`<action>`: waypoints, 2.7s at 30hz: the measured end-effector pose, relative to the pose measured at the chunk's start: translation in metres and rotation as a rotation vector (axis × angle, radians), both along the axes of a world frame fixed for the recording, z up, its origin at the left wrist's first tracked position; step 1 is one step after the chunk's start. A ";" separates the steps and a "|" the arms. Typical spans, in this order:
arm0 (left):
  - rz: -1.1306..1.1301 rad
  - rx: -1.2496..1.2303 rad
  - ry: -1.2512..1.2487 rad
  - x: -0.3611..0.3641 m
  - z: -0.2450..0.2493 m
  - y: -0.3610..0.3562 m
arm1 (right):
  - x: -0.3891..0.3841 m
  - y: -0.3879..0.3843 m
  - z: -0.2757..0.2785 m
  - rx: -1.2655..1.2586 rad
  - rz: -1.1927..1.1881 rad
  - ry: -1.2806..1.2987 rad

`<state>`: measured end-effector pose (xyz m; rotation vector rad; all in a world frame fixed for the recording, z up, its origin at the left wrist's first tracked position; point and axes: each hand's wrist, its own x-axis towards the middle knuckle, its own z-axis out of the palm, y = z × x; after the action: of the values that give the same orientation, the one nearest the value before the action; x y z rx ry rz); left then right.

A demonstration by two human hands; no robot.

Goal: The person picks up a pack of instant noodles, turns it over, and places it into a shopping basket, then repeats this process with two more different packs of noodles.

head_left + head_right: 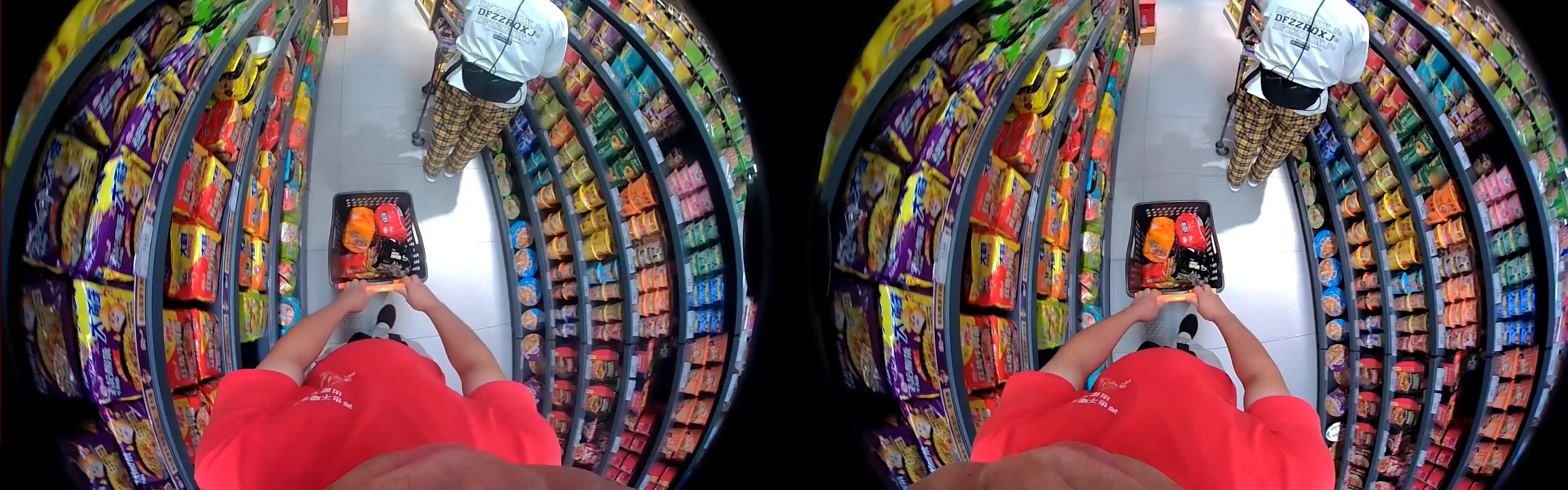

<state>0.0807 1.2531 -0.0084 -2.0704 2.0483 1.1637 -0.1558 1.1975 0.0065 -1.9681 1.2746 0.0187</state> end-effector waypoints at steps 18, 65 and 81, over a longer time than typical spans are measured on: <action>0.011 -0.011 0.006 0.056 -0.013 -0.163 | 0.047 -0.166 -0.004 -0.014 0.021 -0.049; -0.081 -0.021 0.090 0.161 0.021 -0.584 | 0.151 -0.570 -0.065 -0.093 -0.011 -0.133; 0.092 -0.087 -0.019 0.179 0.018 -0.696 | 0.184 -0.711 -0.006 0.010 0.007 -0.165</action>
<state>0.2597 0.5573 0.0095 -2.2285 2.0513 1.0802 0.0286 0.4869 0.0002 -1.9234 1.1583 -0.1305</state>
